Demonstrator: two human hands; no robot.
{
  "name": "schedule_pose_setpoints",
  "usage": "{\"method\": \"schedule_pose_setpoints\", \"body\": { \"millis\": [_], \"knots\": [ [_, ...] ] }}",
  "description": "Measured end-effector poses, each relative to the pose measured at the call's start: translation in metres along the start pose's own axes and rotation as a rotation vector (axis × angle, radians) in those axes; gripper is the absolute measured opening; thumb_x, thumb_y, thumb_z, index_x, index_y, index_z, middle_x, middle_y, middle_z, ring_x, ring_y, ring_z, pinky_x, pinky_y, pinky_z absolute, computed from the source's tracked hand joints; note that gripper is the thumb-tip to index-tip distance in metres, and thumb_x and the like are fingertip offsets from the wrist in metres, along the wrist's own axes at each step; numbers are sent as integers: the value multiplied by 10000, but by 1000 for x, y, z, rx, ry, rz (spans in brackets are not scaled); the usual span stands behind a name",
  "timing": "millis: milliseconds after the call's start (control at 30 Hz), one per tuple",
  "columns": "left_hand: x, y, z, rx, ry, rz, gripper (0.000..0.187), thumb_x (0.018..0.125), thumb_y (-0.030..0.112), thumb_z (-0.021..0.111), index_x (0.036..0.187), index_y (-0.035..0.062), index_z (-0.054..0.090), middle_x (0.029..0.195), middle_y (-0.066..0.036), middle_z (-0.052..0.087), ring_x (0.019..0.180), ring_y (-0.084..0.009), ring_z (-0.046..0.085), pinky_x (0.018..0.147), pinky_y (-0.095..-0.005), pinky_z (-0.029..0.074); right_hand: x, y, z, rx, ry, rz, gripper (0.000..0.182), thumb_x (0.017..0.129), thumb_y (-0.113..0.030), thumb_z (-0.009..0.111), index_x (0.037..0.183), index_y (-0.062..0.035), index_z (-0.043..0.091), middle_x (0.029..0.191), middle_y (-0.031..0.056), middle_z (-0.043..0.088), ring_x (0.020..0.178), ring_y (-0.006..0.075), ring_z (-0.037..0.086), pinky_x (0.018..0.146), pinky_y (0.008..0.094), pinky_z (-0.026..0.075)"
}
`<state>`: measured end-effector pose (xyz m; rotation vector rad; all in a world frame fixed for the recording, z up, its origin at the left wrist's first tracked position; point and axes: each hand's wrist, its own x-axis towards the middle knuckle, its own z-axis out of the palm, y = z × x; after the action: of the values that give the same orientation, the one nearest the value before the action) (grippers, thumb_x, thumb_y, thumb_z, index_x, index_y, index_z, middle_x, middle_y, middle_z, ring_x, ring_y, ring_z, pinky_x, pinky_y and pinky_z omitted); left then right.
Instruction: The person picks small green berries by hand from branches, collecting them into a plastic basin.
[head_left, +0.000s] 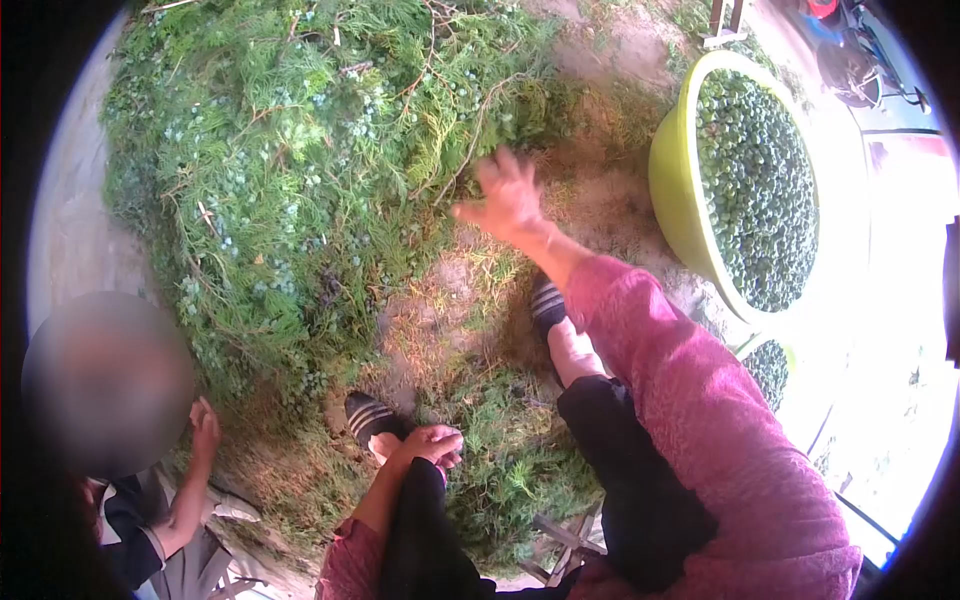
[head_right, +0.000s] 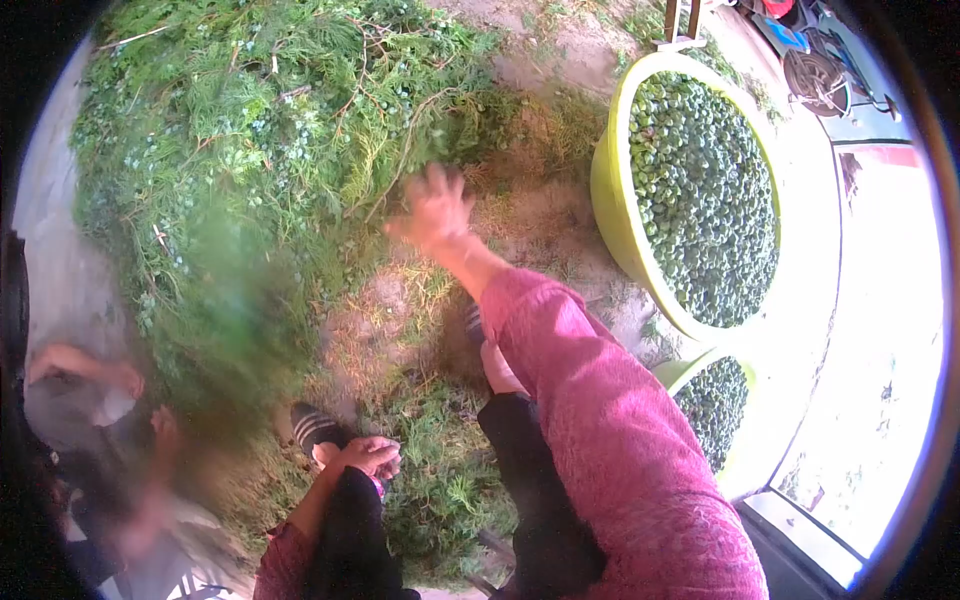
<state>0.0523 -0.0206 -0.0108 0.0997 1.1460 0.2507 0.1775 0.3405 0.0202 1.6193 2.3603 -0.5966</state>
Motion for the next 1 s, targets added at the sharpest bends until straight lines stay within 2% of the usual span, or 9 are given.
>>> {"method": "schedule_pose_setpoints", "body": {
  "millis": [167, 233, 333, 400, 433, 533, 700, 800, 1000],
  "knots": [
    [0, 7, 4, 9, 19, -53, 303, 827, 227, 600, 1016, -5, 554, 853, -71, 595, 720, -135, 583, 615, -248, 475, -84, -15, 42, -37, -259, -435, 632, 660, -373, 700, 1188, -119, 465, 1388, 143, 205, 1249, 417, 196, 991, 566, 258],
    [-2, 6, -1, 15, 35, -57, 292, 826, 224, 602, 1006, -1, 553, 848, -73, 595, 707, -136, 584, 606, -246, 476, -117, 0, 62, 218, -215, -752, 634, 637, -398, 704, 1174, -139, 490, 1258, 157, 371, 1165, 393, 343, 966, 475, 338],
    [-1, -1, 3, -99, 37, -51, 251, 826, 200, 604, 980, 11, 544, 816, -70, 592, 671, -140, 585, 577, -253, 476, -130, 63, 30, 351, -136, -468, 497, 708, -320, 666, 1141, -125, 517, 1166, 181, 499, 1054, 283, 501, 875, 355, 420],
    [0, 3, 2, -89, 43, -40, 236, 825, 186, 605, 977, 17, 542, 807, -67, 585, 680, -149, 585, 569, -262, 476, -144, 121, 12, 650, -42, 272, 307, 733, -241, 626, 988, -73, 595, 919, 152, 615, 851, 300, 589, 759, 343, 464],
    [2, 2, 2, -93, 38, -50, 236, 825, 186, 605, 977, 17, 542, 807, -67, 585, 680, -149, 585, 569, -262, 476, -147, 157, 16, 423, 137, 209, 267, 745, -211, 619, 956, -49, 597, 888, 139, 628, 805, 275, 604, 717, 345, 469],
    [5, -4, -2, -57, -4, -38, 288, 861, 174, 533, 1081, -8, 493, 853, -84, 579, 698, -160, 570, 591, -258, 474, -185, 215, 16, 704, 68, 566, 203, 716, -165, 623, 879, -44, 615, 784, 80, 625, 712, 153, 585, 671, 293, 471],
    [4, -1, 0, -77, 31, -34, 264, 844, 182, 570, 1042, 15, 519, 840, -70, 581, 695, -156, 577, 586, -259, 475, -192, 205, 55, 648, -16, 441, 232, 684, -169, 652, 878, -47, 616, 803, 108, 625, 745, 201, 598, 685, 320, 472],
    [2, -4, -2, -101, 38, -34, 238, 832, 188, 599, 1007, 36, 547, 829, -52, 586, 687, -147, 583, 579, -253, 478, -182, 185, 73, 256, -63, 109, 313, 666, -188, 655, 952, -76, 595, 883, 144, 590, 845, 315, 571, 734, 404, 458],
    [0, -2, -1, -112, 45, -23, 239, 831, 186, 600, 1004, 31, 549, 816, -49, 585, 685, -145, 582, 580, -250, 476, -184, 176, 75, 204, -27, 133, 310, 677, -163, 627, 968, -69, 577, 899, 165, 582, 834, 331, 567, 739, 406, 460]
  ]
}}
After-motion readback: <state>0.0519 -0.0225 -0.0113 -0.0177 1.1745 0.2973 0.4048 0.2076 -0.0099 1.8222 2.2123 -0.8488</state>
